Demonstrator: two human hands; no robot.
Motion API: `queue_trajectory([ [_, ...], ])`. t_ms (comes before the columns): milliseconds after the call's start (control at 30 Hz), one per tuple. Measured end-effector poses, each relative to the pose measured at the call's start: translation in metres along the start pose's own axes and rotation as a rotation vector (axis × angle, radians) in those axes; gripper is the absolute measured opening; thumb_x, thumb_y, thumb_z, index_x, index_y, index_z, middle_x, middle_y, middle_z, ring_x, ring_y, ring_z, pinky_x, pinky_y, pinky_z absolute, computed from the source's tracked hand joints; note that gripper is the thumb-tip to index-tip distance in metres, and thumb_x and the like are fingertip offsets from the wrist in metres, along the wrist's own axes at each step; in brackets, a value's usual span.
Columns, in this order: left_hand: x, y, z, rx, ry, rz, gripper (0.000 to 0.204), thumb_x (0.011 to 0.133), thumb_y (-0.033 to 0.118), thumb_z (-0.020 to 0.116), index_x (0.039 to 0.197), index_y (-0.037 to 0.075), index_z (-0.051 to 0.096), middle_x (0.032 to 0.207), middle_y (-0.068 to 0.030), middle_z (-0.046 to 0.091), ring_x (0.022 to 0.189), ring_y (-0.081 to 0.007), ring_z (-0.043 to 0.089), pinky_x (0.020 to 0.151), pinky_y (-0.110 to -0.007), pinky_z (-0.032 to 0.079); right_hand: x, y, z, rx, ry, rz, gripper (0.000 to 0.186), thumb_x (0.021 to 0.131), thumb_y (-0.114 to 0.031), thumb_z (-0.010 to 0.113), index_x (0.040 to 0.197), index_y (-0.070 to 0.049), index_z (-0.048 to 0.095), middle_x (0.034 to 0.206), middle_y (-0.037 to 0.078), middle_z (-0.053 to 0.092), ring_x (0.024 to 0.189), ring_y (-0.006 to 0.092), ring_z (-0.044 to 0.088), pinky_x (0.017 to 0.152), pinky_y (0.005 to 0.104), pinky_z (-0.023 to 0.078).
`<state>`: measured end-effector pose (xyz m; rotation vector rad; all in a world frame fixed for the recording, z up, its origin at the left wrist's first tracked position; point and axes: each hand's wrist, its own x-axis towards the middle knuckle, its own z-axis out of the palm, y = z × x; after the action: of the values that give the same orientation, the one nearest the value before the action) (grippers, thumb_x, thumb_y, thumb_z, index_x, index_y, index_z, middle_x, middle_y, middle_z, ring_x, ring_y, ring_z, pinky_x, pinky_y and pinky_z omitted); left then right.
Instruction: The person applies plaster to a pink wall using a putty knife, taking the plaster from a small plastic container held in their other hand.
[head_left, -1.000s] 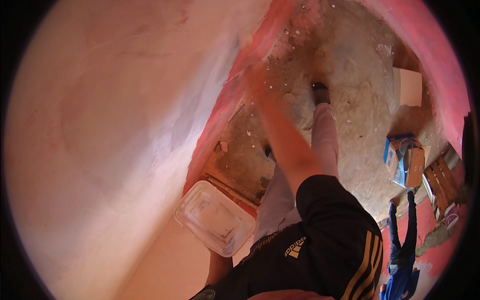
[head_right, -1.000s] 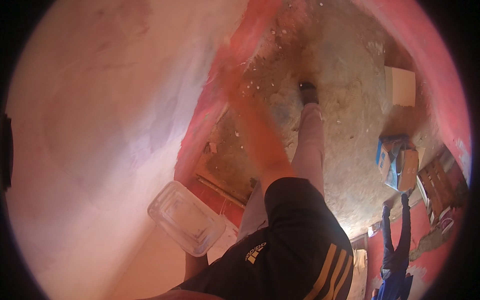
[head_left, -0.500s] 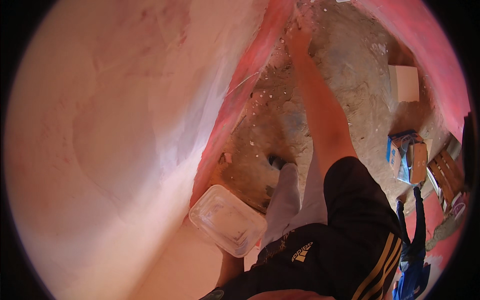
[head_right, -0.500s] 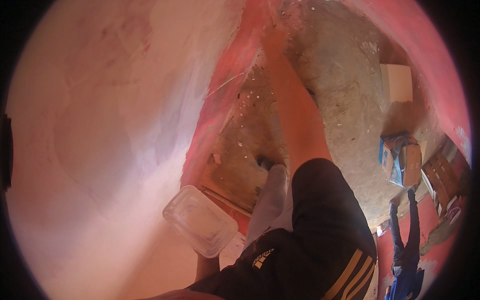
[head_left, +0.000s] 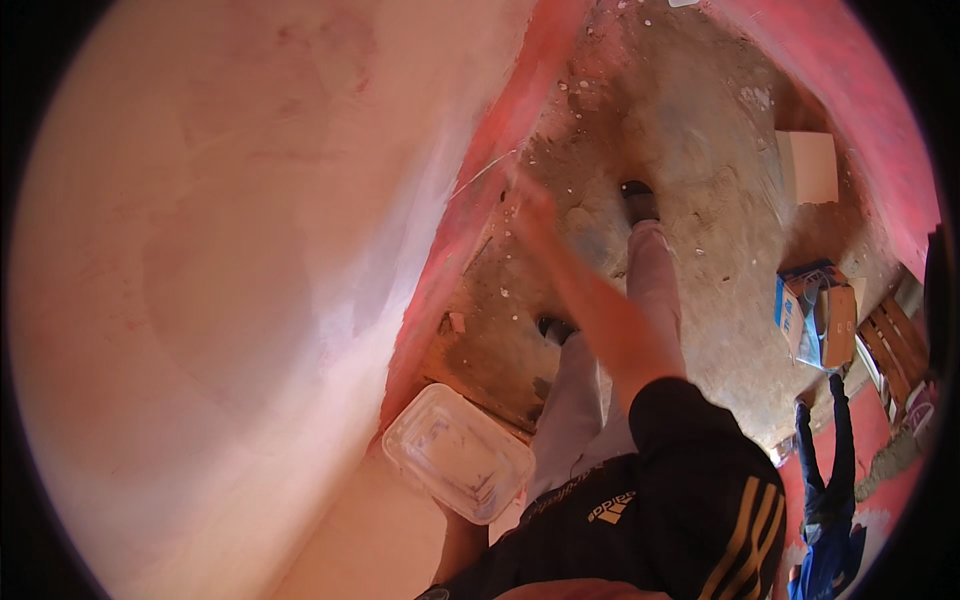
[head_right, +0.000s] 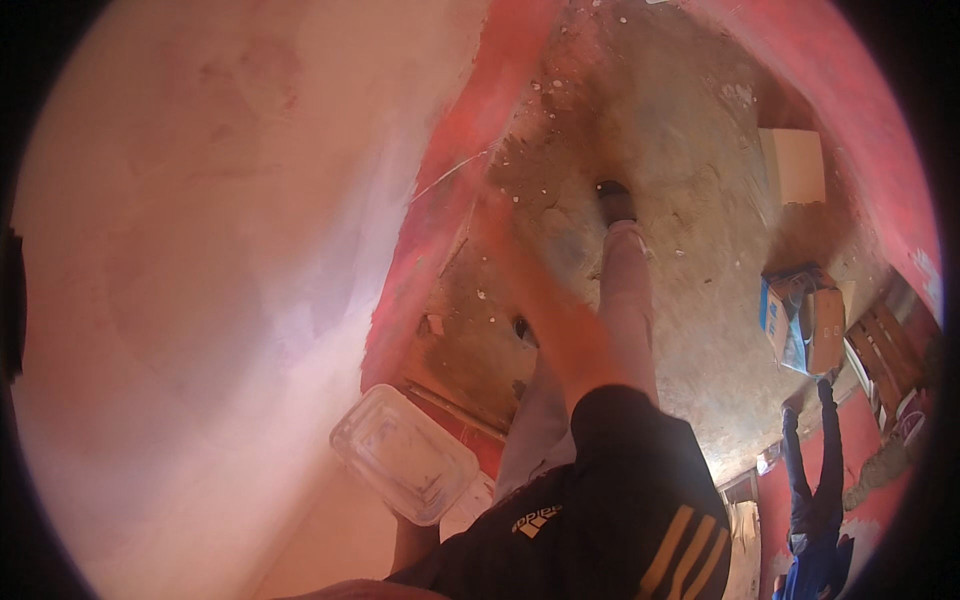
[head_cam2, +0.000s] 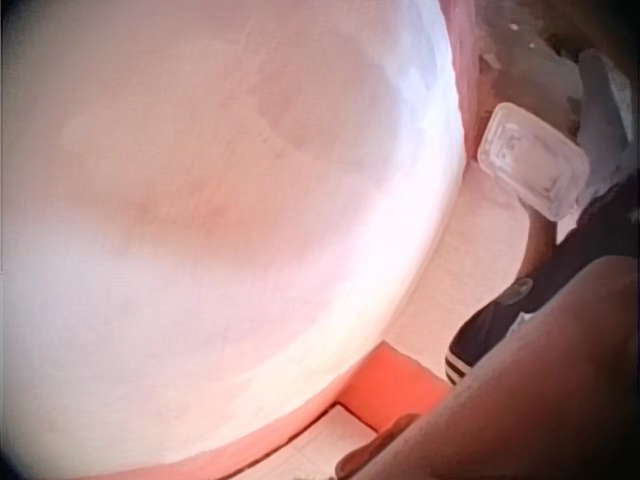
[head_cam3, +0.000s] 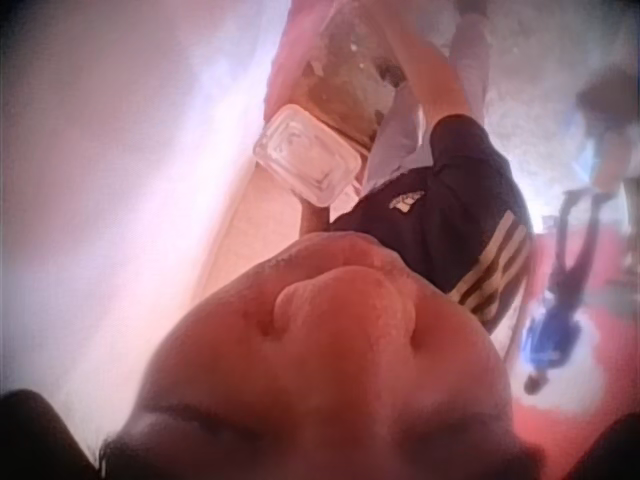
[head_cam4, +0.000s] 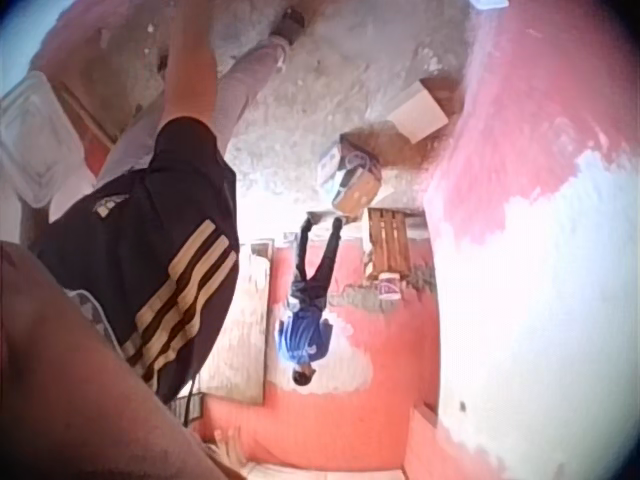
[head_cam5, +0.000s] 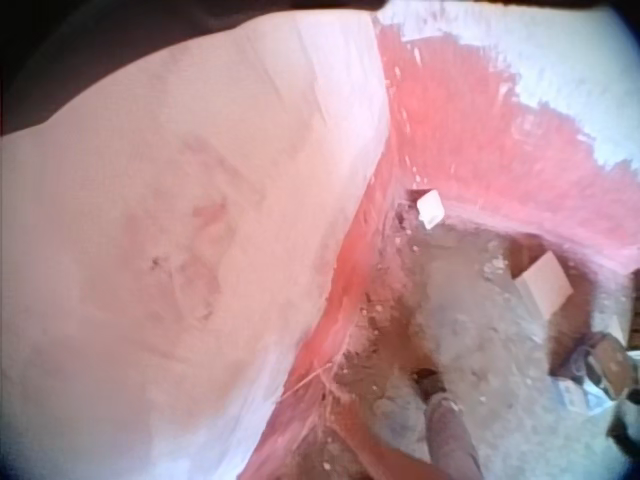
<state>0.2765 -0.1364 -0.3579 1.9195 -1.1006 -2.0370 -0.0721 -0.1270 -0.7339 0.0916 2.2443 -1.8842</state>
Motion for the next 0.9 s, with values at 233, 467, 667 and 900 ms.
queue_trajectory([
  [233,0.014,-0.006,0.012,-0.003,-0.063,-0.014,0.059,0.104,0.054,0.038,0.149,0.016,0.039,0.141,-0.0081,0.053,0.126,-0.0275,0.054,0.104,-0.045,0.048,0.258,-0.028,-0.083,0.518,0.16,0.277,0.042,0.098,-0.008,0.049,0.139,-0.014,0.059,0.102,0.01,0.067,0.089,0.0246,0.063,0.082,0.0359,0.054],
  [467,0.007,-0.003,0.031,-0.006,-0.049,0.0,0.059,0.104,0.054,0.038,0.149,0.016,0.039,0.141,-0.0079,0.053,0.126,-0.0272,0.054,0.104,-0.045,0.048,-0.018,-0.043,0.039,0.118,-0.159,0.076,0.035,0.101,-0.013,0.047,0.132,-0.01,0.062,0.101,0.015,0.067,0.092,0.0301,0.064,0.084,0.0397,0.052],
  [667,0.002,0.004,0.033,0.022,-0.04,0.022,0.058,0.104,0.053,0.038,0.149,0.016,0.039,0.141,-0.0078,0.053,0.126,-0.027,0.054,0.104,-0.045,0.048,0.077,-0.018,-0.042,0.06,0.066,-0.075,0.031,0.103,-0.017,0.046,0.126,-0.006,0.063,0.1,0.019,0.068,0.095,0.0347,0.065,0.086,0.0429,0.051],
  [900,0.004,0.0,0.036,0.008,-0.064,0.031,0.058,0.104,0.053,0.038,0.149,0.016,0.039,0.141,-0.0077,0.053,0.126,-0.0268,0.054,0.104,-0.045,0.048,0.241,-0.043,-0.065,0.137,0.121,0.11,0.037,0.103,-0.021,0.047,0.135,-0.007,0.059,0.113,0.012,0.068,0.102,0.0259,0.064,0.09,0.0392,0.05],
])
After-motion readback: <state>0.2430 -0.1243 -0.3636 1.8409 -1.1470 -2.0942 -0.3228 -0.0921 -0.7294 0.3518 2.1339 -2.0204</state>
